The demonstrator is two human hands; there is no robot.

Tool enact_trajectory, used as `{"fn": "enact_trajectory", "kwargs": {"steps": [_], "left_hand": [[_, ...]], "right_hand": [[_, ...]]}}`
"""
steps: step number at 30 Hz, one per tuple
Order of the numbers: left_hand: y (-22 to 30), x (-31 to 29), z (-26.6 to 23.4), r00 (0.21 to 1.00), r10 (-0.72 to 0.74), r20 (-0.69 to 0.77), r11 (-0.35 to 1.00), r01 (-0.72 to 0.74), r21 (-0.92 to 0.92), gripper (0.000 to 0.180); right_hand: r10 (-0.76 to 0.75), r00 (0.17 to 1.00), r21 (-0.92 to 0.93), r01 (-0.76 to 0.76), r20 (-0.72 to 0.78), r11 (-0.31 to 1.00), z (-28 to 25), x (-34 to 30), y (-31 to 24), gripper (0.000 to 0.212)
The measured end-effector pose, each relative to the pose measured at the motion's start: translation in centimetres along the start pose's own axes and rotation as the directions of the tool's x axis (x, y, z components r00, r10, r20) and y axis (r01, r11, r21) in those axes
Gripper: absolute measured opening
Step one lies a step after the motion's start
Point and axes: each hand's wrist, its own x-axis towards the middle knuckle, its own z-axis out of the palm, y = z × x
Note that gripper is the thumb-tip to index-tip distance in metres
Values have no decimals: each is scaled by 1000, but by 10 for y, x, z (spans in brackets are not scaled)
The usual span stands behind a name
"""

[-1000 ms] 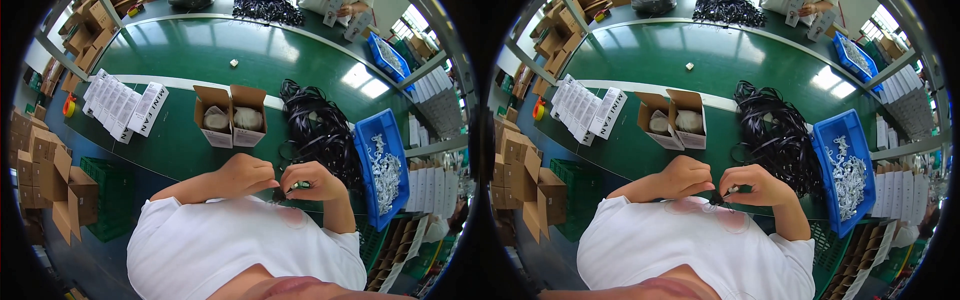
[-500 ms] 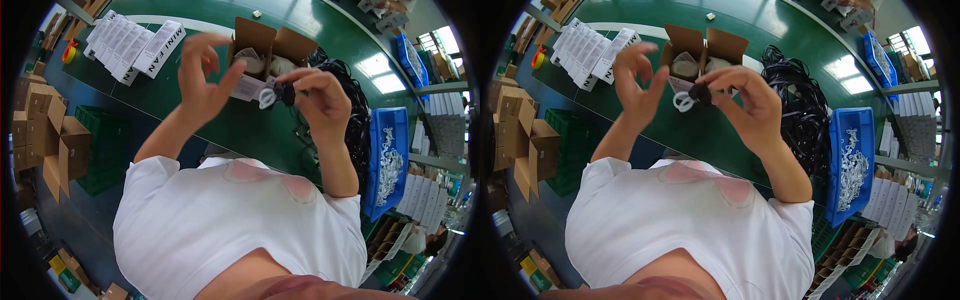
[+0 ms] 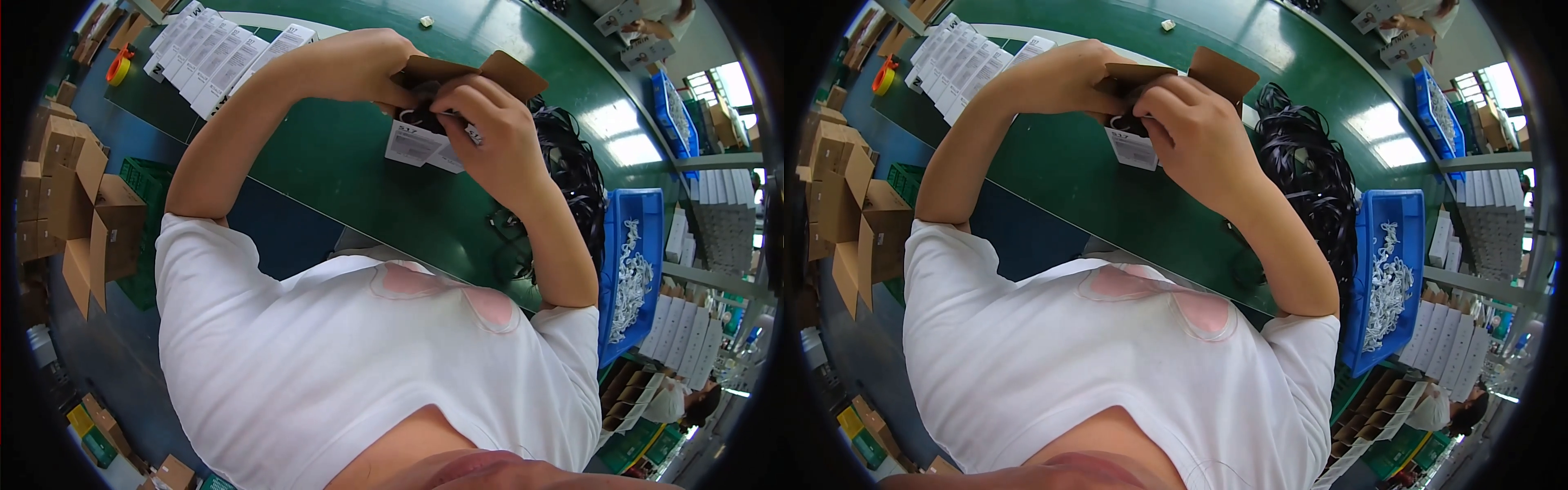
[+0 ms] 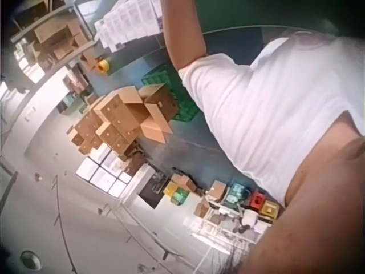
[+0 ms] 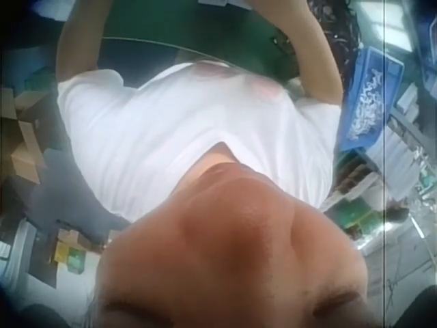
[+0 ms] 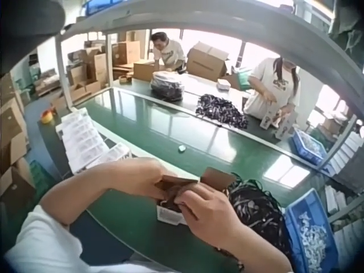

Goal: Packing small electric fans and USB cables into individual cardboard boxes.

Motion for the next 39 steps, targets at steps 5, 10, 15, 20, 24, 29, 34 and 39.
{"fn": "enact_trajectory", "kwargs": {"steps": [5, 10, 15, 20, 24, 29, 34, 39], "left_hand": [[4, -4, 4, 999, -34, -22, 999, 33, -32, 18], [8, 0, 1, 998, 44, -46, 998, -42, 48, 23], [5, -6, 4, 994, 89, -68, 995, -91, -26, 34], [4, -2, 3, 993, 109, -35, 993, -110, -41, 36], [10, 0, 3, 996, 83, -20, 995, -84, -46, 35], [6, -6, 5, 996, 74, -40, 997, -75, -31, 35], [13, -1, 5, 996, 66, -59, 998, -65, 14, 34], [11, -3, 12, 987, 75, -145, 990, -91, -104, 37]], "right_hand": [[-140, 964, -108, 168, 224, 980, -23, 7, -8, 19], [-135, 966, -252, 191, 222, 949, -16, 5, -13, 18], [-135, 980, -298, 173, 143, 939, -1, -2, -7, 13], [-69, 992, -377, 103, 103, 921, 7, -4, -12, 8], [-108, 990, -399, 136, 93, 907, 7, -10, -9, 7], [-160, 986, -409, 167, 52, 897, 6, -8, -12, 8], [-134, 982, -516, 186, 136, 836, 5, -12, -15, 9], [-248, 969, -453, 213, -18, 866, -1, -18, -15, 14]]}}
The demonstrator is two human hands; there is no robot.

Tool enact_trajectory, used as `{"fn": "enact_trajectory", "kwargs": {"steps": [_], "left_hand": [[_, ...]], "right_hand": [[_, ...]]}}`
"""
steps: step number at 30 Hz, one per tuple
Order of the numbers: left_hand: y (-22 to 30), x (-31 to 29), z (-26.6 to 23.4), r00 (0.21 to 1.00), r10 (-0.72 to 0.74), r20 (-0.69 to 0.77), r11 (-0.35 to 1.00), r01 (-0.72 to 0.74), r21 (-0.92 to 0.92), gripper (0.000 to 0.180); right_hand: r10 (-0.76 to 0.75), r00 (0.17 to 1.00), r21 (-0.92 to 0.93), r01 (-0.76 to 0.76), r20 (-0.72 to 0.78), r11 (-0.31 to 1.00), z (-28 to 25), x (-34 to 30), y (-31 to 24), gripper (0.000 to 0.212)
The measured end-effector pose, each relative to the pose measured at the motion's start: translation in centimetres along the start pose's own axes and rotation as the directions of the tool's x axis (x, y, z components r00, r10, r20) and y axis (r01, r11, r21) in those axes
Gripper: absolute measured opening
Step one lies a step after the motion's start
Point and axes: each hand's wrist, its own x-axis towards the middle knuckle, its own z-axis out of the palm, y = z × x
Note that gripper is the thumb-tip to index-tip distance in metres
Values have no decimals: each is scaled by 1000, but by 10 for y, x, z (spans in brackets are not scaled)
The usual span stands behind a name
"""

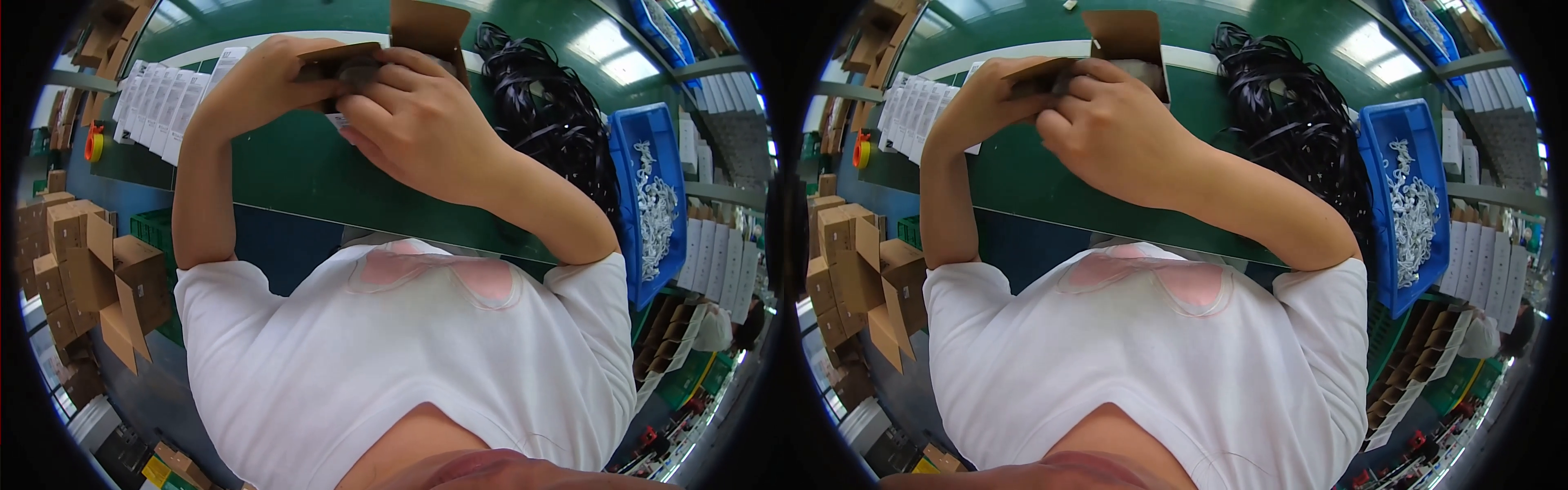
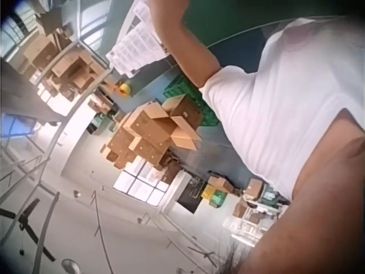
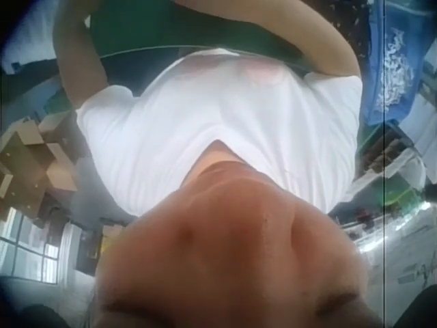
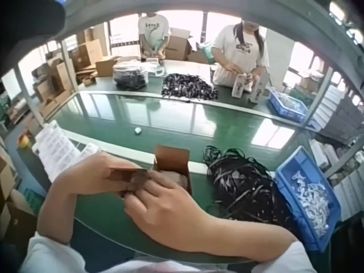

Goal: Packing small electric fans and USB cables into individual cardboard boxes.

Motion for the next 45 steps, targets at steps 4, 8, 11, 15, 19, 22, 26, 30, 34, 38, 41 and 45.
{"fn": "enact_trajectory", "kwargs": {"steps": [4, 8, 11, 15, 19, 22, 26, 30, 34, 38, 41, 45], "left_hand": [[-14, -32, 9, 942, 16, -335, 992, 27, 123, 53], [5, -59, 47, 642, 151, -752, 964, 74, 257, 56], [-3, -75, 93, 635, 301, -711, 931, -357, 76, 40], [28, -43, 163, 925, 294, -240, 956, -280, 89, 37], [31, -4, 236, 867, 491, 84, 857, -498, 131, 48], [23, 11, 270, 830, 525, 186, 818, -553, 158, 53], [23, 51, 286, 858, 495, 141, 796, -512, 323, 55], [35, 59, 275, 880, 452, 144, 797, -471, 377, 55], [50, 68, 238, 891, 452, 47, 846, -445, 295, 54], [82, 73, 200, 832, 395, -389, 877, -468, -111, 57], [117, 105, 191, 754, 298, -586, 817, -519, -252, 51], [145, 125, 187, 950, 196, -244, 775, -303, -555, 41]], "right_hand": [[148, 940, 243, -73, -307, 967, -43, -34, 34, 22], [552, 830, 77, -547, -76, 833, -71, -133, 96, 20], [581, 796, -205, -548, 169, 811, -61, -228, 125, 14], [678, 671, -141, -672, 300, 727, -79, -237, 138, 11], [769, 584, -187, -751, 259, 633, -107, -197, 150, 21], [768, 595, -502, -602, 237, 622, -127, -173, 157, 21], [744, 601, -280, -690, 291, 667, -154, -169, 207, 20], [779, 619, 290, -767, 103, 572, -204, -117, 186, 19], [821, 39, 718, -462, -570, 521, -271, -122, 208, 18], [767, 386, 549, -540, -512, 639, -278, -88, 177, 19], [671, 665, 383, -556, -327, 737, -263, -58, 146, 19], [564, 798, 372, -467, -214, 802, -246, -52, 137, 20]]}}
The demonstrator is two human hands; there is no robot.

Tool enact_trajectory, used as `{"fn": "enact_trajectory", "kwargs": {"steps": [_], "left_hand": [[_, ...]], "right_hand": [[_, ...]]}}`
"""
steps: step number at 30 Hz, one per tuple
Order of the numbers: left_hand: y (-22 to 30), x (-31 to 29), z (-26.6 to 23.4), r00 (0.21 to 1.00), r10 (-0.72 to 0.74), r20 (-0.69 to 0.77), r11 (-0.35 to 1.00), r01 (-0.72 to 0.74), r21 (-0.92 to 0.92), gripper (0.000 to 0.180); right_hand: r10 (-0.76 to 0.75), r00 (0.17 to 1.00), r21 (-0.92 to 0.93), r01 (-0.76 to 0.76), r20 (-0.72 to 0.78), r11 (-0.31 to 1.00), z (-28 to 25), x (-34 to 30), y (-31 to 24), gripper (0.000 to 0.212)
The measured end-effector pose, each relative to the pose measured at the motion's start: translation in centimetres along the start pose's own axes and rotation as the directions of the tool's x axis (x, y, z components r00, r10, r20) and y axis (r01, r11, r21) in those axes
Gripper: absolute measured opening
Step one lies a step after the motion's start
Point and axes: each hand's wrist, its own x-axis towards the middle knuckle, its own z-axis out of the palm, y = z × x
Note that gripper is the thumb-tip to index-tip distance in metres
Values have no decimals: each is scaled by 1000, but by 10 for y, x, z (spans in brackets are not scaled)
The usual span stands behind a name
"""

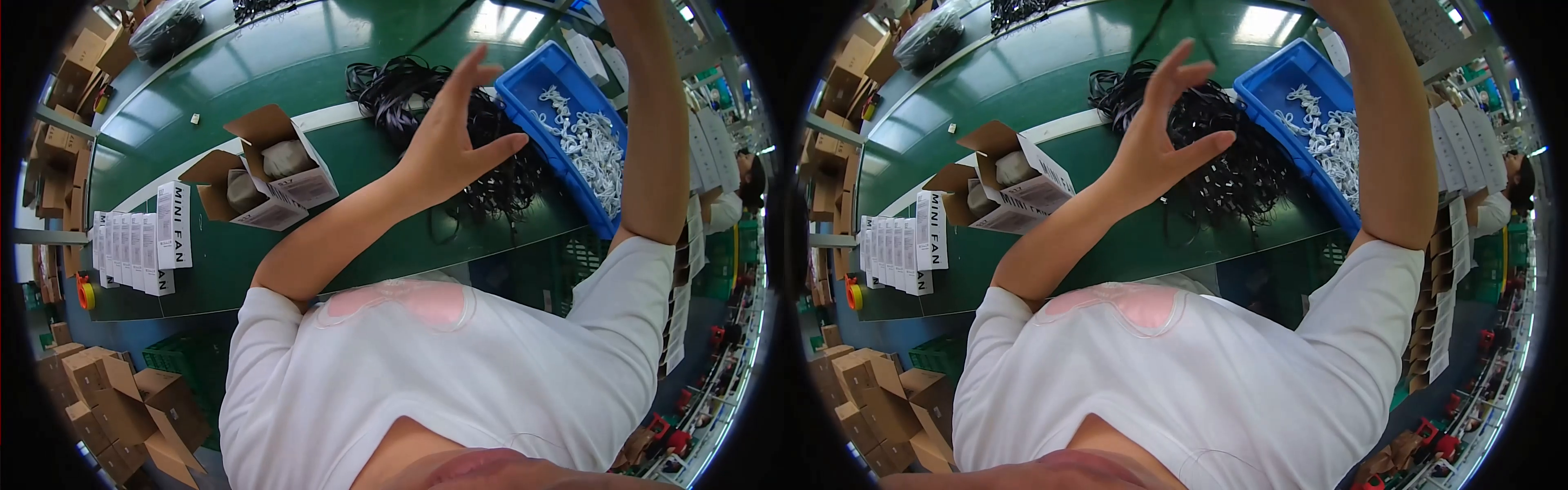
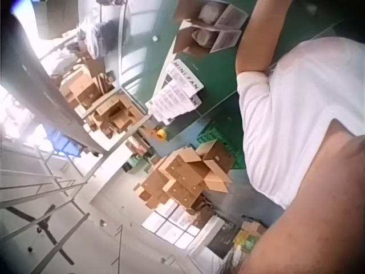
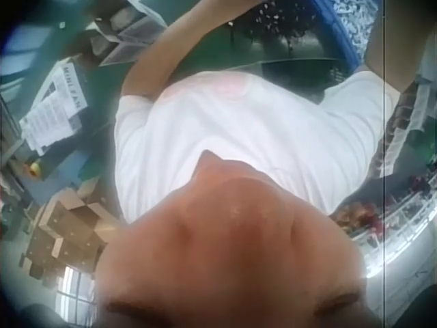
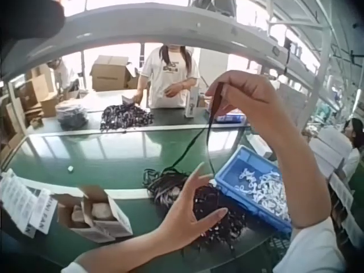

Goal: Packing small electric fans and USB cables into individual cardboard boxes.

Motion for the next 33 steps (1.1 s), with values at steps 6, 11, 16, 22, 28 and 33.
{"fn": "enact_trajectory", "kwargs": {"steps": [6, 11, 16, 22, 28, 33], "left_hand": [[-12, 19, -8, 995, -18, 93, 978, 37, -205, 34], [9, 2, -12, 854, -115, 508, 836, 359, -414, 31], [-13, 14, 14, 993, 117, 20, 962, -108, -251, 28], [13, 4, 11, 641, -196, 742, 798, 544, -259, 33], [-21, -12, -34, 954, -299, 13, 783, 253, -568, 18], [-20, -32, -51, 969, -205, -141, 961, 172, -218, 16]], "right_hand": [[-57, 985, -42, 65, 162, 997, -8, -19, 5, 19], [265, 950, -74, -255, 168, 964, -49, -63, 57, 18], [422, 852, 154, -483, 311, 862, -1, -61, -1, 20], [354, 906, 347, -417, 233, 840, -19, -76, 8, 18], [344, 920, 174, -376, 187, 910, -58, -122, 71, 19], [638, 736, -157, -619, 228, 770, -16, -164, 130, 22]]}}
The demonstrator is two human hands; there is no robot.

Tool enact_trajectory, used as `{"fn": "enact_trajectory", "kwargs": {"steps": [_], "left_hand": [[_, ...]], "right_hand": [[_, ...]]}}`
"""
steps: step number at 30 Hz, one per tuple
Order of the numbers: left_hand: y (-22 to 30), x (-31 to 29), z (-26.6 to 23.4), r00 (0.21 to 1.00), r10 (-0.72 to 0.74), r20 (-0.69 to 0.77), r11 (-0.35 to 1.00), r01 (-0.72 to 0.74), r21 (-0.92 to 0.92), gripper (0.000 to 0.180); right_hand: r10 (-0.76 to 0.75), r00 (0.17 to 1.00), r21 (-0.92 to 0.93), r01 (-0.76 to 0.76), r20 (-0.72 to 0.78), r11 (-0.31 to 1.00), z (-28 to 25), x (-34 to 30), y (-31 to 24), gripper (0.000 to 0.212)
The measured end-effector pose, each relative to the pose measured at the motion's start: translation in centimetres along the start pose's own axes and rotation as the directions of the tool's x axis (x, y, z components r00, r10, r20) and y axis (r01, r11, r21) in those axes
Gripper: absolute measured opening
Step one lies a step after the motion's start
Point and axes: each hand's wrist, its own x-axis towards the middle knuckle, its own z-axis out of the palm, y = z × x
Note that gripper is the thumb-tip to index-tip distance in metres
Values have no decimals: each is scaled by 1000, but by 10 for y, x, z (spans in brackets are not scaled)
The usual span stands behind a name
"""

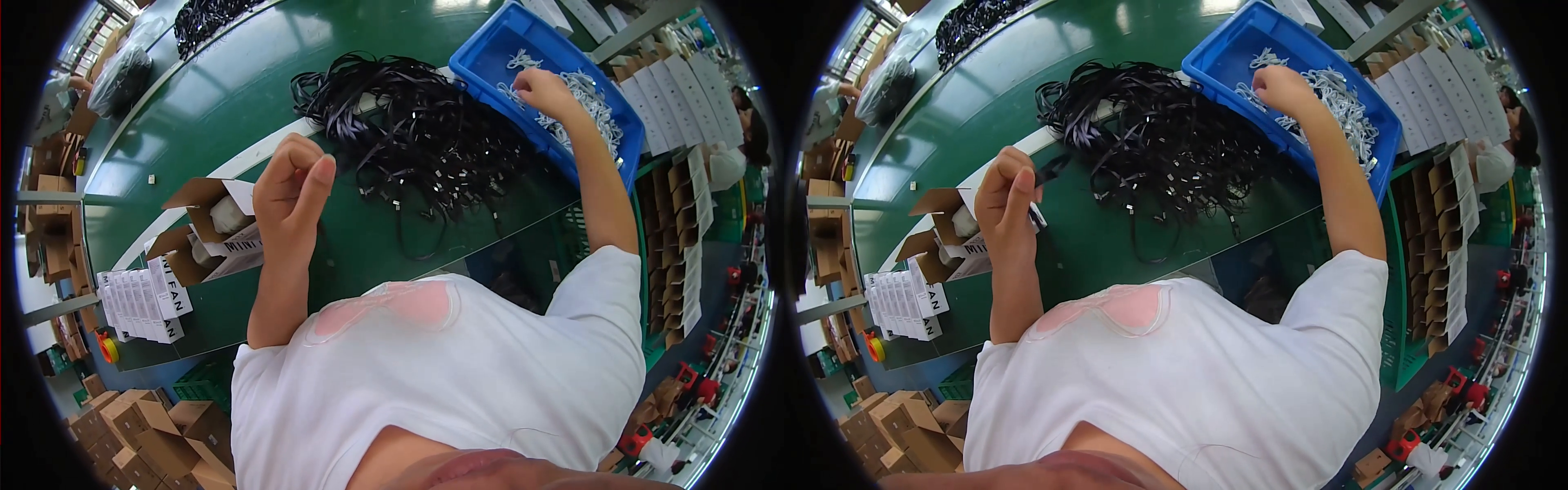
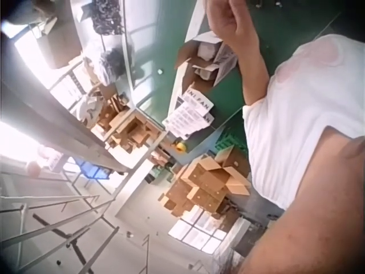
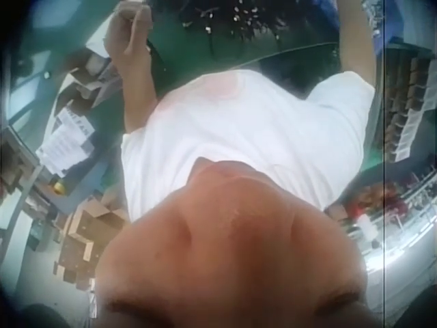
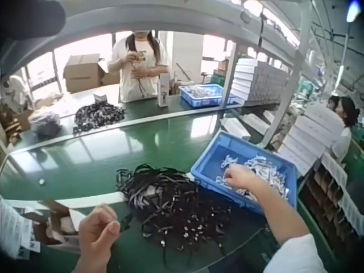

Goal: Packing small electric fans and USB cables into individual cardboard boxes.

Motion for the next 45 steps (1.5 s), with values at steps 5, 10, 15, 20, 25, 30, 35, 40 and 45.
{"fn": "enact_trajectory", "kwargs": {"steps": [5, 10, 15, 20, 25, 30, 35, 40, 45], "left_hand": [[-5, -2, -1, 891, 366, 270, 930, -361, -71, 17], [-2, -23, -8, 850, -8, 526, 773, 339, -536, 6], [3, -17, 7, 923, -226, 312, 956, 272, -113, 17], [-11, -11, 8, 948, -168, 272, 936, 240, -257, 24], [3, -22, 15, 970, -172, 173, 984, 163, 65, 19], [-2, -43, -7, 981, 100, 168, 824, -177, 538, 14], [-11, -64, 2, 929, 279, 244, 595, -367, 715, 13], [-23, -62, -13, 810, 547, 210, 435, -490, 756, 13], [-14, -66, -22, 806, 514, 294, 331, -503, 798, 12]], "right_hand": [[187, 975, -185, -207, -121, 961, -1, 0, 76, 22], [305, 925, -315, -366, -227, 876, -14, -3, 135, 22], [136, 978, 326, -78, -159, 942, 10, -7, 47, 20], [-192, 952, 761, -60, 238, 647, 77, -33, -60, 27], [-310, 949, 835, 133, 47, 534, 122, -17, -94, 27], [-564, 820, 73, 559, 101, 826, 119, -12, -103, 29], [-363, 932, 502, 305, 20, 810, 140, -20, -127, 29], [-563, 751, 757, 133, 344, 640, 141, -20, -124, 26], [-478, 851, 52, 479, 219, 876, 149, -17, -129, 23]]}}
